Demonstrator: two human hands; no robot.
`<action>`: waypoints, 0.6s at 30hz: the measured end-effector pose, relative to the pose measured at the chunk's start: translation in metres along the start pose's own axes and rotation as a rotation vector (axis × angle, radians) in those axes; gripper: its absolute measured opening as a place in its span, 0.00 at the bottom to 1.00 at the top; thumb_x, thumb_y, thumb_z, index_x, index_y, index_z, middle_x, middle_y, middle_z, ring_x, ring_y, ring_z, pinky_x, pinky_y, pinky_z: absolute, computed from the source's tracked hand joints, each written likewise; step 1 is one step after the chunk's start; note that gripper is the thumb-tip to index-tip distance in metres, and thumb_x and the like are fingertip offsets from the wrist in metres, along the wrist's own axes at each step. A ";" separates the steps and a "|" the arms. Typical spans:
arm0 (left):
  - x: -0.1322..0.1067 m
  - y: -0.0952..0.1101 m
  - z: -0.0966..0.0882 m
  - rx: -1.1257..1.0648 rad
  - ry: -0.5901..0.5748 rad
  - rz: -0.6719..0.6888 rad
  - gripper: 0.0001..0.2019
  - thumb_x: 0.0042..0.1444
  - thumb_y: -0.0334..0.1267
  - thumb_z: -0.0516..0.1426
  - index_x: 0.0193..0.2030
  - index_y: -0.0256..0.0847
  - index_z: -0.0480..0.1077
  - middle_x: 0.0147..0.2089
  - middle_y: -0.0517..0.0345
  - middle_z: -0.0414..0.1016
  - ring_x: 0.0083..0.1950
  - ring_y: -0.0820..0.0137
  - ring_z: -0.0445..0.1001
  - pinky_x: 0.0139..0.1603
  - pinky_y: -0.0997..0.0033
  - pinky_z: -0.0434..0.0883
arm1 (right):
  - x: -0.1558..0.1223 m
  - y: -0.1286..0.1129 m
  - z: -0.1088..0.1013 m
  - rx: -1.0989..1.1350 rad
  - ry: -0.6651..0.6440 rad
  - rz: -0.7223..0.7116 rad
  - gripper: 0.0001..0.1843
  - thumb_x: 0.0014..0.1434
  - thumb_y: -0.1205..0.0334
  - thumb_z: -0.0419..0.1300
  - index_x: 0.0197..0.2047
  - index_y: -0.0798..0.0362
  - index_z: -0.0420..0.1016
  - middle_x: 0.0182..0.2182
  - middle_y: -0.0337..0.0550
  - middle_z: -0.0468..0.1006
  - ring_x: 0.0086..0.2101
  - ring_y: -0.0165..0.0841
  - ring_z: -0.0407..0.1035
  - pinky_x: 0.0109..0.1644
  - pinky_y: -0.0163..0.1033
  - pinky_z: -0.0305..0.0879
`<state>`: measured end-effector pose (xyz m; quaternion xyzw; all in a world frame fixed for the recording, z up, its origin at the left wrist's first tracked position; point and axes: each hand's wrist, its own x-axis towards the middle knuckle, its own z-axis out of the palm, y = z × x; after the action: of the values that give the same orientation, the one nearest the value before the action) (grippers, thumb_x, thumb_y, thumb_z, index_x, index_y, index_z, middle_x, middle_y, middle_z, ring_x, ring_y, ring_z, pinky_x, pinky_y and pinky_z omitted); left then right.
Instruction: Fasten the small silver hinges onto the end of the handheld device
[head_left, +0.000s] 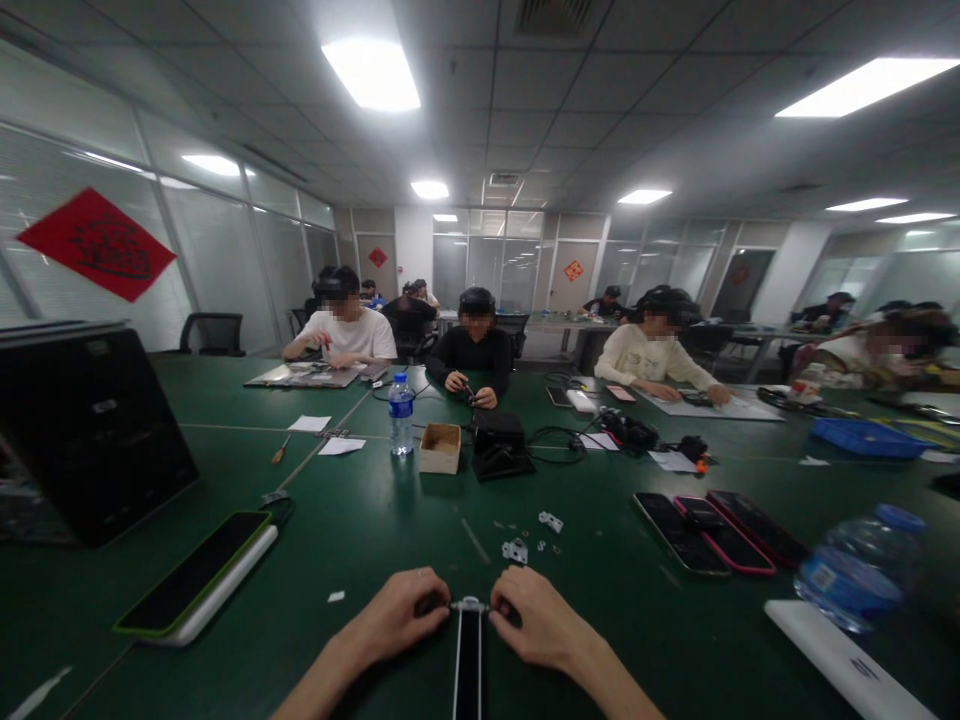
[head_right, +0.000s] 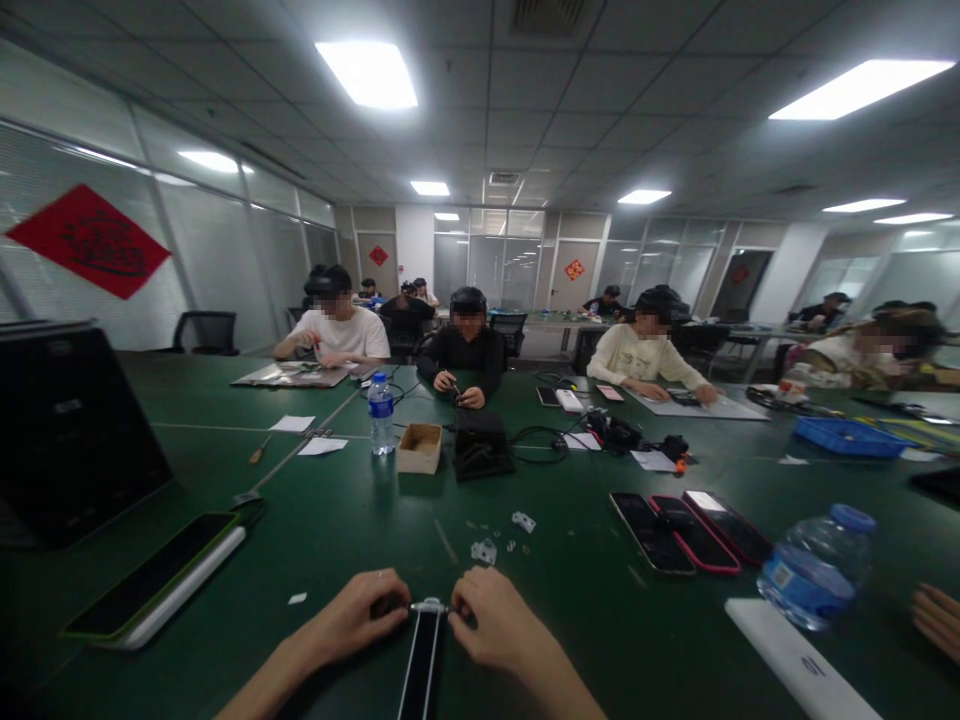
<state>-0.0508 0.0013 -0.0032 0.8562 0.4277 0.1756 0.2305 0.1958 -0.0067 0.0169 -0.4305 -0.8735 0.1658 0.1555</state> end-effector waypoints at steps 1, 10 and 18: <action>0.000 0.000 0.000 0.003 -0.008 -0.002 0.06 0.58 0.37 0.54 0.40 0.40 0.71 0.35 0.60 0.71 0.34 0.72 0.68 0.36 0.76 0.64 | 0.000 0.000 0.000 0.004 0.004 -0.005 0.05 0.56 0.65 0.56 0.34 0.54 0.72 0.32 0.42 0.73 0.34 0.32 0.66 0.39 0.36 0.60; 0.001 -0.002 0.000 -0.012 -0.021 -0.016 0.07 0.58 0.36 0.55 0.41 0.41 0.73 0.35 0.60 0.73 0.33 0.73 0.70 0.35 0.77 0.64 | 0.001 0.004 0.004 -0.009 0.010 -0.043 0.07 0.58 0.64 0.56 0.37 0.53 0.75 0.35 0.43 0.75 0.36 0.33 0.67 0.40 0.37 0.61; 0.003 0.000 -0.001 -0.050 0.030 0.067 0.06 0.56 0.33 0.57 0.39 0.40 0.74 0.38 0.57 0.74 0.38 0.71 0.71 0.38 0.77 0.66 | 0.001 0.008 0.001 -0.040 0.005 -0.100 0.10 0.59 0.64 0.55 0.38 0.53 0.79 0.35 0.46 0.76 0.35 0.35 0.67 0.40 0.39 0.61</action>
<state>-0.0492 0.0041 -0.0014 0.8613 0.3976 0.2067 0.2395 0.2004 -0.0013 0.0128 -0.3898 -0.8967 0.1391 0.1570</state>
